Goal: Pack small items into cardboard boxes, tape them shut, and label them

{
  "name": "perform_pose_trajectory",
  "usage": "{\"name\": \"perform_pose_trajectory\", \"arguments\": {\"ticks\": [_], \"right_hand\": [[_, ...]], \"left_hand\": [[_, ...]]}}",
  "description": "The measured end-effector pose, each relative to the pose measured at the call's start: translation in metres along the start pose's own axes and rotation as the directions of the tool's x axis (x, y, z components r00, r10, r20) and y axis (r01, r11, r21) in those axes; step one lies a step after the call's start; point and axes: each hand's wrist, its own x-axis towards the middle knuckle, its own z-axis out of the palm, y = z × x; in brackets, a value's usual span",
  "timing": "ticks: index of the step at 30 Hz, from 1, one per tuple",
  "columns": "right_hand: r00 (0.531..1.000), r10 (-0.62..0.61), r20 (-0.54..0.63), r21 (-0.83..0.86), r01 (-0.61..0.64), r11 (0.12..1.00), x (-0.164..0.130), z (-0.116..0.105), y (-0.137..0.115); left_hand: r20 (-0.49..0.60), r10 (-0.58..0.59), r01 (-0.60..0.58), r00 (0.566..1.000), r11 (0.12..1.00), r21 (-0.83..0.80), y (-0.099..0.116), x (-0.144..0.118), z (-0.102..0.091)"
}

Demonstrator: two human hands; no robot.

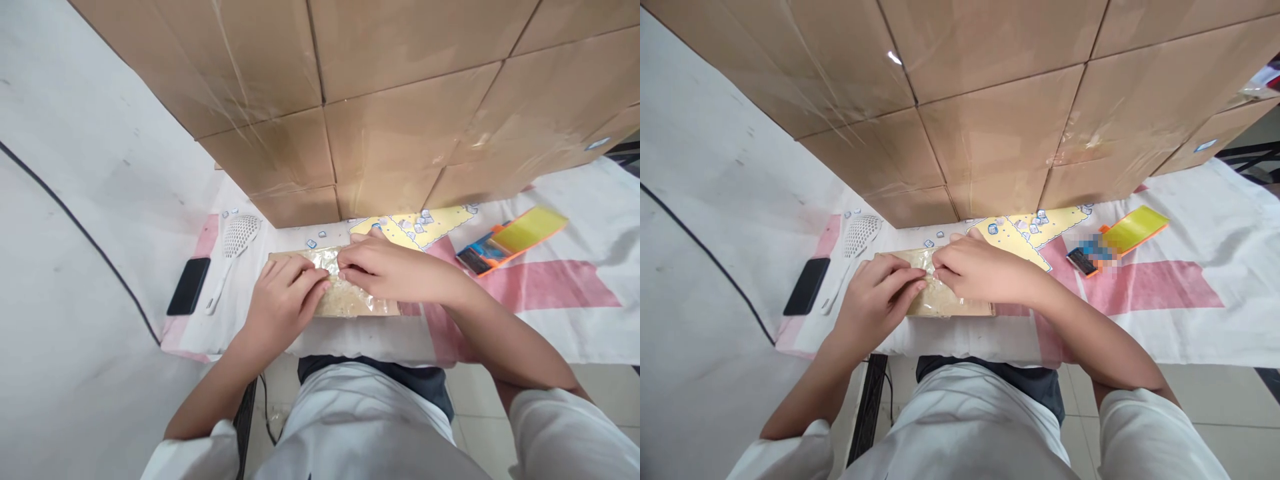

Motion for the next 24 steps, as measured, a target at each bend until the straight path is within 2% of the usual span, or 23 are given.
{"name": "perform_pose_trajectory", "arguments": {"ticks": [4, 7, 12, 19, 24], "right_hand": [[1.000, 0.019, -0.012, 0.043, -0.018, 0.999, 0.000, -0.002, -0.001], [0.999, 0.032, 0.015, 0.119, -0.034, 0.992, 0.004, -0.006, 0.001], [0.993, 0.049, 0.107, 0.233, -0.073, 0.970, 0.009, -0.012, 0.006], [0.990, -0.078, 0.116, 0.307, 0.039, 0.951, 0.015, -0.009, 0.015], [0.972, -0.178, 0.152, 0.372, 0.110, 0.922, 0.019, -0.008, 0.016]], "left_hand": [[-0.139, 0.158, -0.128, 0.978, 0.970, 0.205, 0.003, -0.003, 0.004], [-0.189, 0.239, -0.179, 0.953, 0.942, 0.284, 0.004, -0.011, 0.007], [-0.242, 0.313, -0.243, 0.918, 0.929, 0.278, 0.000, -0.019, 0.009], [-0.384, 0.402, -0.311, 0.831, 0.909, 0.279, -0.005, -0.018, 0.012], [-0.392, 0.406, -0.325, 0.825, 0.910, 0.258, -0.006, -0.020, 0.012]]}}
